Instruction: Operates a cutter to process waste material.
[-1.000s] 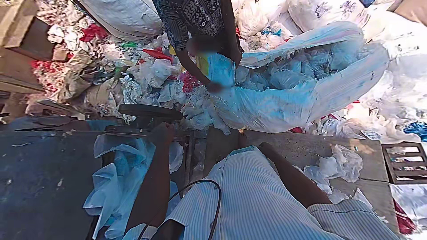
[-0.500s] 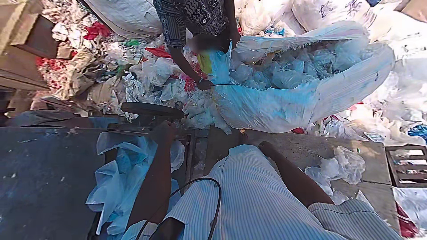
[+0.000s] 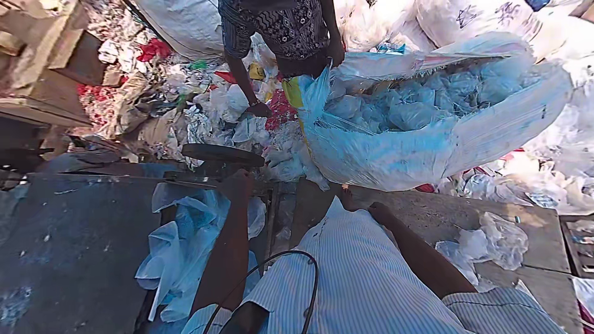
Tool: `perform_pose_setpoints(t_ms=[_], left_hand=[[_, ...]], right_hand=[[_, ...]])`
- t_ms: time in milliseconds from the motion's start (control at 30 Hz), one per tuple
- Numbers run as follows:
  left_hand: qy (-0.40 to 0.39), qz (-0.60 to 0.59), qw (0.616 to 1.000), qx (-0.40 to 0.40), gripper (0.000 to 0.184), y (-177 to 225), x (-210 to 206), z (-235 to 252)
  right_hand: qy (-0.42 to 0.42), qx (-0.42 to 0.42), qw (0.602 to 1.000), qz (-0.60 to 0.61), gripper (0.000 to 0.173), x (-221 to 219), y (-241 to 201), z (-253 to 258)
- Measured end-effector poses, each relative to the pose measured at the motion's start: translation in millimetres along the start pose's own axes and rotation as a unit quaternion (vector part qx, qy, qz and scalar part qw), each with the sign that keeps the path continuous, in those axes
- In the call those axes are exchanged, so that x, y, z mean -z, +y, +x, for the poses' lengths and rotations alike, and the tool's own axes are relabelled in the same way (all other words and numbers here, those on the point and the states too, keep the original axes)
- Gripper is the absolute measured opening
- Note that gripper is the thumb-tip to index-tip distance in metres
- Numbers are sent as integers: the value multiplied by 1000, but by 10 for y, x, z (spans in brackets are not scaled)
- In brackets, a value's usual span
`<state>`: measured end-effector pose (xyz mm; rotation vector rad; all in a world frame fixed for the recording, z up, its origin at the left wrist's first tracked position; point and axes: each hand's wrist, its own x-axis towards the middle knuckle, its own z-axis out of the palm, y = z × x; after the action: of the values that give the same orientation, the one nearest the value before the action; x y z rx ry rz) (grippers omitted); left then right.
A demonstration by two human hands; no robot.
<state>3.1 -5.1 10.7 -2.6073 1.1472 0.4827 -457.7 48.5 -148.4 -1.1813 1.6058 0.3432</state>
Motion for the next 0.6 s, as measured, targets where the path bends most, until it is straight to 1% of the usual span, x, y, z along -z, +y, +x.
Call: perform_pose_setpoints(t_ms=[100,167,600], left_hand=[[3,7,1000,2,43,1,11,-8],[2,-13,1000,-5,44,-8,10,-5],[8,-9,1000,-8,44,-35,-39,12]], right_hand=[[-1,7,1000,-3,39,-7,13,17],[1,15,1000,-13,39,-17,35,58],[9,-1,1000,-1,39,-51,125,55]])
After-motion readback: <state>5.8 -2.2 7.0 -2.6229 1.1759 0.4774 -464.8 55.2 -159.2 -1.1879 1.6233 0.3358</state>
